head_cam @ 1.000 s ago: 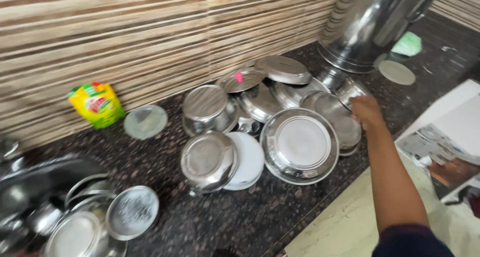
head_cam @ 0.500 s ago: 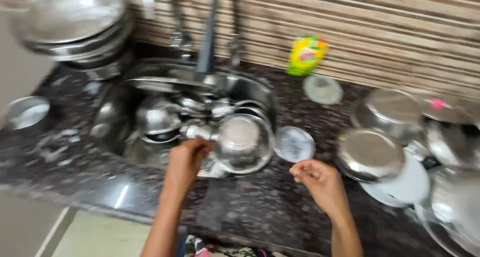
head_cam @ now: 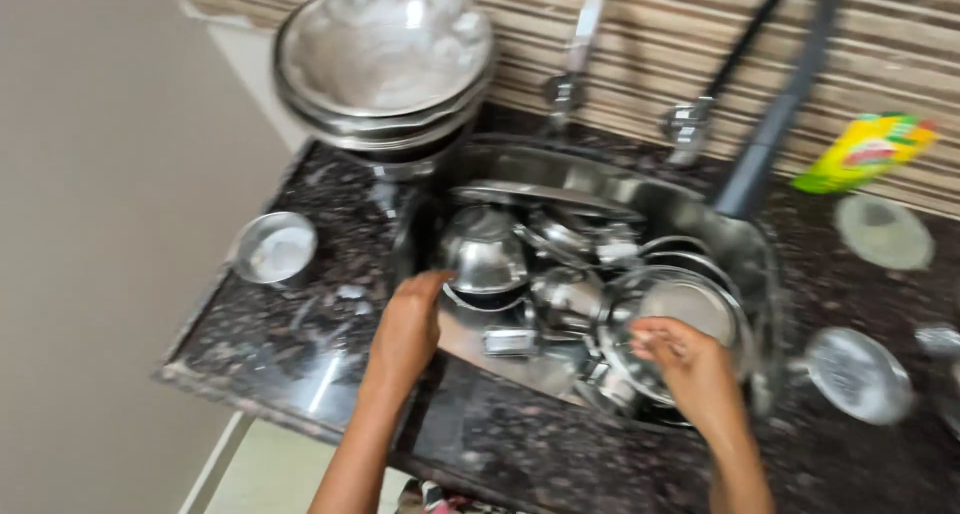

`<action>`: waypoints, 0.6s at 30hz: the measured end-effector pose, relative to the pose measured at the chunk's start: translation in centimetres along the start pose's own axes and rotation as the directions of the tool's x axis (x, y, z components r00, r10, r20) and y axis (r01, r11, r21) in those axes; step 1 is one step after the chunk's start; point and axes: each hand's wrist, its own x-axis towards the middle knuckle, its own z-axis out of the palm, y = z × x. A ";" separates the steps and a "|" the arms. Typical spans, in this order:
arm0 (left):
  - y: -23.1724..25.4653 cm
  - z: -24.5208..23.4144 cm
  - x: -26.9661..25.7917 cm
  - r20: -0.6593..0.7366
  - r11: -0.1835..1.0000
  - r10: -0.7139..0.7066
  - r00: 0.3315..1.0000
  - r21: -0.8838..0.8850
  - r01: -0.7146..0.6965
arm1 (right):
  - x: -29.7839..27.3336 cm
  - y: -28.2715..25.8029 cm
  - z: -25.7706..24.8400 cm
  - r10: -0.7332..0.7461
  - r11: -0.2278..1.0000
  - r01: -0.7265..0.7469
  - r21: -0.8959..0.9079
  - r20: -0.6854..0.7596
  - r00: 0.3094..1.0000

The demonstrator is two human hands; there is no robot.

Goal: The person washes various stainless steel kitchen items in a sink using a steel wool scrubber and running water. They scrub and rinse small bowls, plates, and a larger pot, placing the cleaned items on the countertop to the right of the sink.

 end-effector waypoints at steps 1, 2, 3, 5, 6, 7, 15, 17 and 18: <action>-0.2 -1.4 0.9 -0.003 1.000 -0.019 1.000 0.012 0.019 | 0.1 0.4 0.5 0.003 1.000 -0.003 0.002 0.023 1.000; -0.3 -2.9 1.5 -0.089 0.994 -0.045 0.995 0.096 0.053 | 0.1 1.0 1.0 -0.027 1.000 0.027 0.001 -0.030 0.999; -0.2 -4.3 2.2 -0.175 0.980 -0.061 0.983 0.177 0.093 | 0.0 1.6 1.4 -0.055 0.998 0.055 -0.002 -0.083 0.995; -2.2 -6.4 2.8 -0.268 0.915 -0.046 0.962 0.375 0.148 | -1.0 0.5 2.5 -0.025 1.000 0.026 0.009 -0.089 0.996; -2.9 -6.9 3.6 -0.352 0.825 0.007 0.936 0.531 0.194 | -1.5 -0.1 2.3 -0.002 1.000 0.003 0.006 -0.124 0.992; -5.0 -7.2 3.2 -0.353 0.824 0.006 0.936 0.532 0.195 | -1.2 0.2 2.6 -0.003 1.000 0.004 0.006 -0.123 0.992; -9.5 -5.3 0.9 -0.265 0.739 -0.344 0.901 0.515 0.434 | -1.0 0.0 0.3 -0.017 0.996 0.004 -0.094 -0.145 0.989; -5.7 -4.3 1.2 -0.209 0.833 -0.312 0.927 0.408 0.373 | -0.5 -0.9 0.0 0.010 0.996 -0.022 -0.084 -0.145 0.989; -3.7 -4.0 1.4 -0.176 0.897 -0.279 0.944 0.304 0.321 | 0.1 -1.2 -0.3 0.026 0.997 -0.034 -0.065 -0.122 0.992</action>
